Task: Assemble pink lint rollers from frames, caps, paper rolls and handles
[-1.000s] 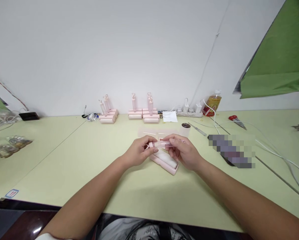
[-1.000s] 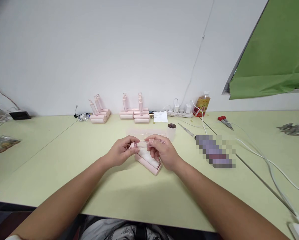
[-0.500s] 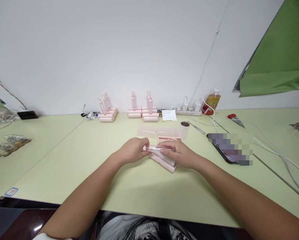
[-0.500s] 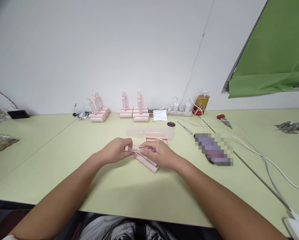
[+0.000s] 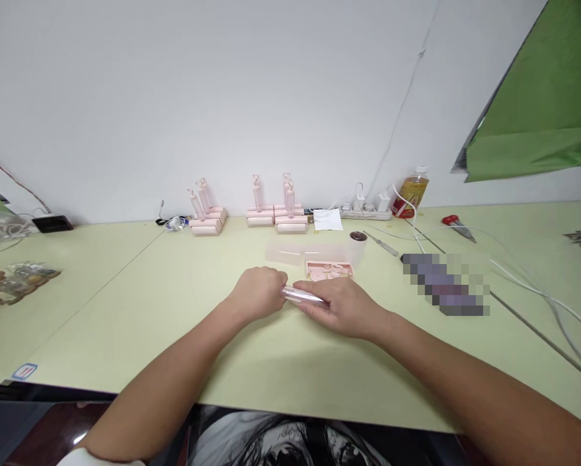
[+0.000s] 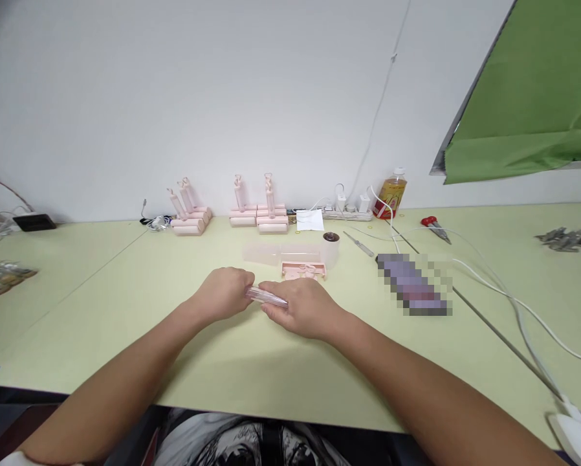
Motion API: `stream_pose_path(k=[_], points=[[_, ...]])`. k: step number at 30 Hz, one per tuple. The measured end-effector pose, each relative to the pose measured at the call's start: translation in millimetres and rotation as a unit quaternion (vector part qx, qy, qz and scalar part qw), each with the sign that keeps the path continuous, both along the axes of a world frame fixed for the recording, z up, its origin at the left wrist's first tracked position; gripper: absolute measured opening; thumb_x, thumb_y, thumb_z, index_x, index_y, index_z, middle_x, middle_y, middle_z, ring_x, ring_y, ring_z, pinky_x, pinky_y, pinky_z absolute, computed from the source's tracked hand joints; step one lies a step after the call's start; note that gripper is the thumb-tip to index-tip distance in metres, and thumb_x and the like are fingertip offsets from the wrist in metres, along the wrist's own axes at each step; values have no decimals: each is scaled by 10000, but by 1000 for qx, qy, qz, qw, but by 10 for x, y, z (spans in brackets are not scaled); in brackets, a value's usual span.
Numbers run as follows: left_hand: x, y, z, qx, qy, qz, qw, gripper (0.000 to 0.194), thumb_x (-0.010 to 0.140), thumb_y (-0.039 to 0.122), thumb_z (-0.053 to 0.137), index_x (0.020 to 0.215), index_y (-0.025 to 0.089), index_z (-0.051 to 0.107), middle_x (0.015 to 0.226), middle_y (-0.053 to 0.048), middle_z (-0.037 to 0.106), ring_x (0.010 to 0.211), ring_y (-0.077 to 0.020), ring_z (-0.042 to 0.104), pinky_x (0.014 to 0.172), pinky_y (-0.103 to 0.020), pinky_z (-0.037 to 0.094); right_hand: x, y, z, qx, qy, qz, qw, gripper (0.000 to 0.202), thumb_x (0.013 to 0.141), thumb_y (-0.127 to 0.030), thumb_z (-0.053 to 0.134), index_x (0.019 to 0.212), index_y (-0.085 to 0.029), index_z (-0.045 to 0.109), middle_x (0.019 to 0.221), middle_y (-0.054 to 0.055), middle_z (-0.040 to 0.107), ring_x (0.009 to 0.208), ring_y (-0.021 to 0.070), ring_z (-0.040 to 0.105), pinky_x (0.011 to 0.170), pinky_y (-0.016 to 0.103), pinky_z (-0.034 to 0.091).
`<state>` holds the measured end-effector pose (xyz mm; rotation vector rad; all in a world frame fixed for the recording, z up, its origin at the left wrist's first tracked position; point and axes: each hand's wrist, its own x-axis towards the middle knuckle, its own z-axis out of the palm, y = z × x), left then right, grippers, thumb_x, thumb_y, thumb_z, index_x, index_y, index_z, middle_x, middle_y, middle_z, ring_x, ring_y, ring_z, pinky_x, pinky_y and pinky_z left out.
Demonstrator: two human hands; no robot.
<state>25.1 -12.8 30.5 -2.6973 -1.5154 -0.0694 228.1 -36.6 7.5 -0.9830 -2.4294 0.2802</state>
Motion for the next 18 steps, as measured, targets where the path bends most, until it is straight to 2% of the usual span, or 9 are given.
stream_pose_path(k=[4, 7, 11, 18], points=[[11, 7, -27, -5, 5, -4, 1000, 74, 733, 168, 540, 676, 183, 585, 673, -80, 648, 610, -229, 613, 540, -291, 349, -21, -5, -34, 14, -19, -13, 1000, 380, 895, -363, 516, 1213, -201, 646, 846, 82, 747, 720, 218, 660, 645, 293, 432], [11, 15, -41, 2, -6, 0, 1000, 84, 728, 159, 532, 676, 183, 593, 678, -76, 651, 618, -226, 612, 548, -291, 351, -28, -6, -50, 16, 2, -10, 1000, 387, 903, -368, 503, 1218, -188, 638, 918, 93, 752, 774, 224, 672, 683, 301, 454], [-1, 27, -55, 6, -17, -3, 1000, 120, 746, 167, 515, 683, 186, 615, 677, -71, 654, 607, -214, 598, 552, -288, 340, -39, -7, -42, -12, 22, 3, 1000, 375, 905, -351, 505, 1221, -195, 632, 951, 84, 752, 799, 220, 674, 710, 303, 464], [10, 13, -56, 10, -56, -3, 998, 129, 717, 146, 501, 625, 194, 578, 639, -43, 636, 583, -190, 565, 504, -288, 251, -41, -17, -23, -71, 84, 11, 994, 376, 907, -363, 518, 1231, -213, 639, 920, 51, 753, 703, 176, 652, 659, 278, 451]])
